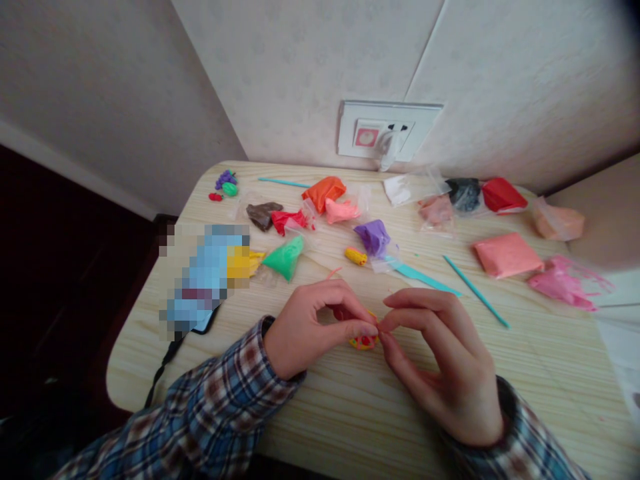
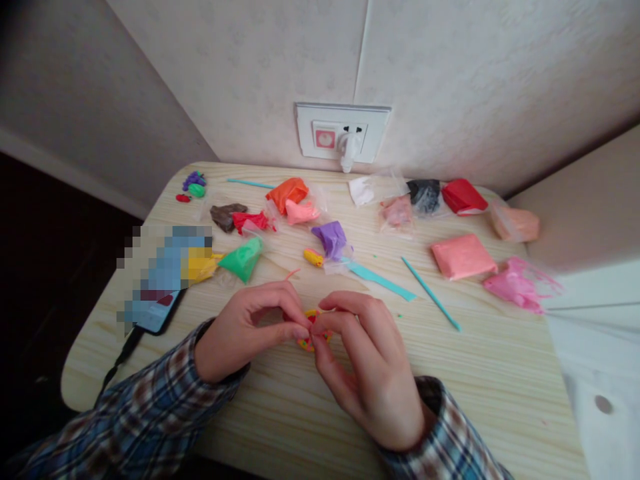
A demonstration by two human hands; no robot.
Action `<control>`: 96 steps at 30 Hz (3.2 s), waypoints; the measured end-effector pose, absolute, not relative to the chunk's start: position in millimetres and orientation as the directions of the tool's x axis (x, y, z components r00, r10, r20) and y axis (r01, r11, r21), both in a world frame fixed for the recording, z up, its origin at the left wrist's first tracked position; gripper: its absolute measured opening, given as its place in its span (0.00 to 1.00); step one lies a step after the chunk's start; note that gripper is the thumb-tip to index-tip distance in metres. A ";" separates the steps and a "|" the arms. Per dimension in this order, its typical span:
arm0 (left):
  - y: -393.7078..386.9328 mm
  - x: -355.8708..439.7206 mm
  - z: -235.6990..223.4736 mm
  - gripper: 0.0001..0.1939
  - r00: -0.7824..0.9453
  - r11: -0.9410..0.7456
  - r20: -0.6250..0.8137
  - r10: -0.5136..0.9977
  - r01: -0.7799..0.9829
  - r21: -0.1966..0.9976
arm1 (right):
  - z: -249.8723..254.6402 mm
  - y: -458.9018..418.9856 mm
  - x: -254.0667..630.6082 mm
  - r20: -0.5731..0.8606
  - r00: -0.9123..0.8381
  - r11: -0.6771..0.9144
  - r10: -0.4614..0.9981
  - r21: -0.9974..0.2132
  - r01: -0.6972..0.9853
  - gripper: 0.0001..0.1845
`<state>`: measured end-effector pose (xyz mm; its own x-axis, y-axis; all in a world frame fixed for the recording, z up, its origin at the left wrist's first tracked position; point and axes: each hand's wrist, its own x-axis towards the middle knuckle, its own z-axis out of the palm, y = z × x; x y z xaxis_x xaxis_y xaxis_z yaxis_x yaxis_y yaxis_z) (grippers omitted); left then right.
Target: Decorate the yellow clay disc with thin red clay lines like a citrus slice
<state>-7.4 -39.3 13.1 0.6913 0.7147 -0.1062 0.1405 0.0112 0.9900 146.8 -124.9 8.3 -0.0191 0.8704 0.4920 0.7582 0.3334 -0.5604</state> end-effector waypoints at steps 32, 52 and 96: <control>-42.3 -6.6 13.5 0.02 0.709 -0.059 -0.076 0.701 0.163 0.985 | 5.5 -125.7 148.3 0.435 -0.021 0.312 0.900 -0.612 0.727 0.06; -41.7 -6.7 14.8 0.03 0.721 -0.036 -0.099 0.686 0.169 0.985 | 6.7 -126.6 148.9 0.448 -0.064 0.341 0.892 -0.572 0.746 0.07; -39.7 -7.2 13.8 0.05 0.714 0.205 -0.232 0.661 0.127 0.971 | 3.6 -127.0 152.1 0.341 0.079 0.233 0.937 -0.776 0.586 0.07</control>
